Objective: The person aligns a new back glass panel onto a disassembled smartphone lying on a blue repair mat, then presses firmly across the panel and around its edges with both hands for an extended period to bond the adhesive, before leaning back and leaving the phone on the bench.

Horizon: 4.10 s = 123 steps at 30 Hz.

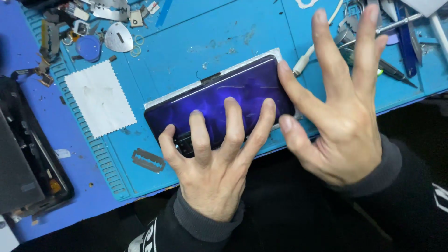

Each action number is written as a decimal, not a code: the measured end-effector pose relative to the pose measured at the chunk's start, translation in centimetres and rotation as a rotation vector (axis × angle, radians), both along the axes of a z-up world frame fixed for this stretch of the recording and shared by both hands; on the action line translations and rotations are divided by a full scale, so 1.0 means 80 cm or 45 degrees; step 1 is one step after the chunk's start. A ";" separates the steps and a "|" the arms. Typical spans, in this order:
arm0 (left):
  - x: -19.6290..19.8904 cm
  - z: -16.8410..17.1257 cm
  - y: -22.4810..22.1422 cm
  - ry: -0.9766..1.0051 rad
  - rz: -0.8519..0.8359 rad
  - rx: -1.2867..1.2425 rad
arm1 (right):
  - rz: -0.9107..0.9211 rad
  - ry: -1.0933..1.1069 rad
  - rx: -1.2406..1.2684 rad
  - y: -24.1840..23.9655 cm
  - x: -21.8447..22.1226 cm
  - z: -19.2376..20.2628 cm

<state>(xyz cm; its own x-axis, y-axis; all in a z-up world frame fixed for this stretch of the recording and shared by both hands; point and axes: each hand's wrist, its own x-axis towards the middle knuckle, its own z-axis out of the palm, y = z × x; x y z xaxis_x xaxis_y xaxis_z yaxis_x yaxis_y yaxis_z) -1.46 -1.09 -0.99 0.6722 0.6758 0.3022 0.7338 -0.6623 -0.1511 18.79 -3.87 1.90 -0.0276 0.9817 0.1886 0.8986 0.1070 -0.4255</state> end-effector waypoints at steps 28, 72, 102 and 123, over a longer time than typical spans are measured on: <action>-0.006 0.013 -0.002 0.032 -0.038 0.026 | 0.179 -0.091 0.012 -0.079 0.014 -0.010; -0.002 0.013 0.002 0.020 -0.028 -0.011 | 0.001 -0.224 -0.132 -0.057 0.009 -0.007; -0.006 0.019 0.004 -0.020 -0.060 -0.094 | -0.002 -0.205 -0.102 -0.057 -0.001 -0.008; 0.012 0.058 0.012 0.151 -0.116 -0.500 | 1.075 -1.508 0.470 0.020 0.144 -0.025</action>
